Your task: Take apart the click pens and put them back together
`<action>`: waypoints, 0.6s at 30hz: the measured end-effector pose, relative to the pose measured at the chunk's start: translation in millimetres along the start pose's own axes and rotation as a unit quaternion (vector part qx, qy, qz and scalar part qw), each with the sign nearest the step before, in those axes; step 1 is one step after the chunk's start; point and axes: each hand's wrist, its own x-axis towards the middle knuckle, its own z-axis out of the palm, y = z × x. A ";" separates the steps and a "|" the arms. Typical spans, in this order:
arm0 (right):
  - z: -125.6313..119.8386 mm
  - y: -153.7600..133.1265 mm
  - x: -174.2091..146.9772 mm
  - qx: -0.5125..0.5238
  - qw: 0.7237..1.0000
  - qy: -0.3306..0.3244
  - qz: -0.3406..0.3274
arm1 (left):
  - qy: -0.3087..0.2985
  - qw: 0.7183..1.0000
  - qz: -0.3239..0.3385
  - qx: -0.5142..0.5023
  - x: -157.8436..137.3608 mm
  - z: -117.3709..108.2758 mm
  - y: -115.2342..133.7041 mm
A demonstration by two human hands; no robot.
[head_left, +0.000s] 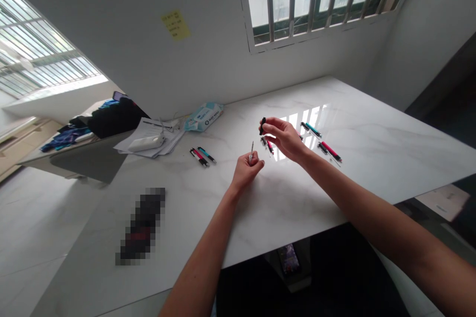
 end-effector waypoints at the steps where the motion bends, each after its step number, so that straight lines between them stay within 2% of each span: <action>1: -5.0 -2.6 0.2 -0.037 0.999 0.009 -0.025 | 0.001 1.000 -0.001 -0.005 -0.1 -0.3 0.5; 4: -28.1 -13.3 -5.1 -0.159 0.983 0.037 -0.089 | 0.008 1.000 -0.004 -0.012 -0.8 -0.9 2.7; 7: -59.1 -26.4 -18.9 -0.283 0.952 0.078 -0.087 | 0.010 1.000 -0.001 -0.007 -1.3 -0.8 4.7; 9: -79.7 -34.1 -29.9 -0.393 0.912 0.097 -0.073 | 0.007 1.000 0.005 -0.006 -1.5 0.1 5.8; 12: -104.1 -40.0 -43.6 -0.532 0.841 0.089 -0.040 | 0.001 1.000 0.010 -0.005 -1.8 1.9 6.7; 16: -120.1 -34.9 -53.1 -0.643 0.764 0.044 0.008 | -0.005 1.000 0.011 -0.003 -1.9 3.0 7.0; 18: -122.2 -29.7 -55.7 -0.675 0.737 0.019 0.036 | -0.003 1.000 0.015 -0.004 -1.8 2.4 6.8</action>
